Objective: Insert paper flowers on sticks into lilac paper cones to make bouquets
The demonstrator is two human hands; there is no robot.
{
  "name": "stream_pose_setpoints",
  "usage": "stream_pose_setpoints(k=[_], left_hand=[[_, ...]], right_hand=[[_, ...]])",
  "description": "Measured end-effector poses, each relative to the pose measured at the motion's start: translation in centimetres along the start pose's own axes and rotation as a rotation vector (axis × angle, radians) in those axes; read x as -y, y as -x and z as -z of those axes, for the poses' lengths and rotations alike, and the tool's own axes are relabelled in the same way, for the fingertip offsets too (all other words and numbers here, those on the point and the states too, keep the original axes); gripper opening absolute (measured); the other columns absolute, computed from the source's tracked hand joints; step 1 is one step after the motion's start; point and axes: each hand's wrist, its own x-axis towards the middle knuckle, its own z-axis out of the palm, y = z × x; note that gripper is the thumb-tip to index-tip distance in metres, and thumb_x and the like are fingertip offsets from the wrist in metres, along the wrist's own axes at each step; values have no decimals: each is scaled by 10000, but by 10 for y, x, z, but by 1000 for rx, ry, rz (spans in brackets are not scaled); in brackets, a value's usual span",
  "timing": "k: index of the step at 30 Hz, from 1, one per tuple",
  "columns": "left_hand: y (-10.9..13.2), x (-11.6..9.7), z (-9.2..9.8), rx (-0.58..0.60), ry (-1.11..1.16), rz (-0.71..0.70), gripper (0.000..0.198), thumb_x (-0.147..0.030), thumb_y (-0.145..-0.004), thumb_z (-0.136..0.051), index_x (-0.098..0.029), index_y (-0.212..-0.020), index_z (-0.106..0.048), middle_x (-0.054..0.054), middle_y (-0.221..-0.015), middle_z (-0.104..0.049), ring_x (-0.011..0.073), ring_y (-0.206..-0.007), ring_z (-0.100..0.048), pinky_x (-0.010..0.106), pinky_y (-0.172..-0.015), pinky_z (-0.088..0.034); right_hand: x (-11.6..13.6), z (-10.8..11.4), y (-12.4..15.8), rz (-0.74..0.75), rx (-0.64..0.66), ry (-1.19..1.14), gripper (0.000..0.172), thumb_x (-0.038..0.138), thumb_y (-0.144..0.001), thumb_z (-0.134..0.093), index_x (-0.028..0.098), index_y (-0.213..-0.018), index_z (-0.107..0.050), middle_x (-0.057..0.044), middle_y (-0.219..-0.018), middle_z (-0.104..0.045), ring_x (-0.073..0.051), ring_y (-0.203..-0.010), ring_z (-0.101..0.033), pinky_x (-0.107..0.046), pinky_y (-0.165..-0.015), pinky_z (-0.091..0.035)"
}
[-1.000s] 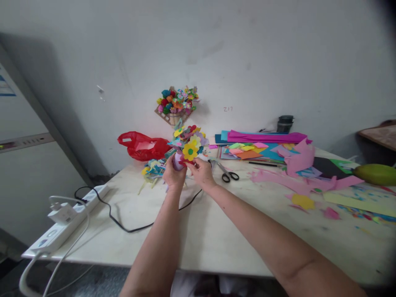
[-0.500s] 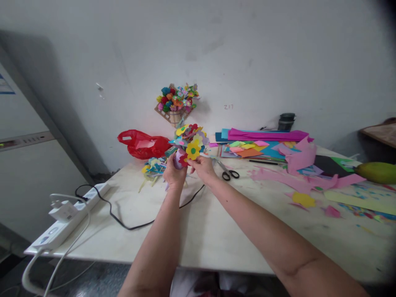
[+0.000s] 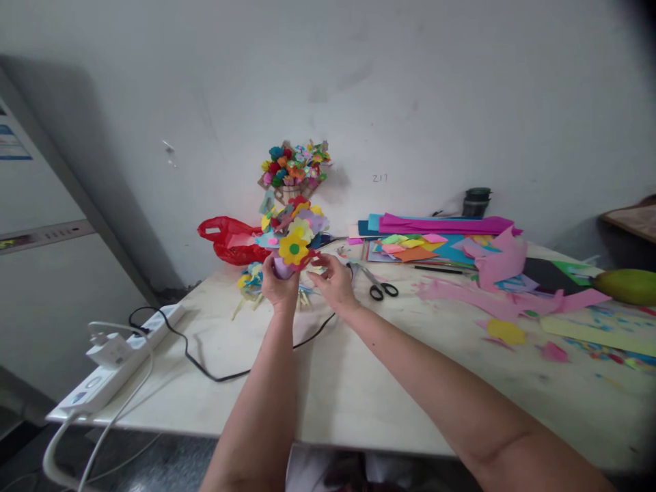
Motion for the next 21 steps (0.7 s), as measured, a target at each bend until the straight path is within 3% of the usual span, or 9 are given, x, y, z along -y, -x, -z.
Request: stream_pose_setpoints(k=[5, 13, 16, 21], left_hand=[[-1, -1, -1, -9, 45, 8, 572, -318, -574, -730, -229, -1085, -489, 46, -1028, -638, 207, -923, -634, 328, -840, -489], [-3, -5, -8, 2, 190, 114, 531, -427, -584, -736, -219, -998, -477, 21, -903, -629, 186, -834, -630, 315, -750, -510], [-5, -12, -8, 3, 307, 170, 556, -399, -571, -749, -212, -1013, -467, 38, -945, -631, 183, -854, -629, 317, -754, -516], [-6, -17, -8, 138, 500, 349, 531, -385, -635, -700, -220, -1072, -448, 53, -954, -631, 148, -716, -626, 323, -670, -535]], right_hand=[[-12, -4, 3, -106, 43, 94, 353, 245, -731, -621, 192, -1075, -567, -26, -964, -697, -98, -578, -578, -269, -638, -511], [-6, -9, 16, -148, 319, 249, 375, 148, -691, -641, 207, -1061, -621, -57, -1098, -692, -147, -662, -657, -277, -630, -516], [-6, -12, 22, -140, 356, 267, 350, 162, -680, -675, 227, -1021, -634, -38, -1034, -711, -152, -641, -660, -268, -606, -507], [-12, -17, 30, -169, 347, 276, 255, 182, -687, -686, 214, -932, -626, -28, -909, -713, -133, -572, -626, -239, -538, -457]])
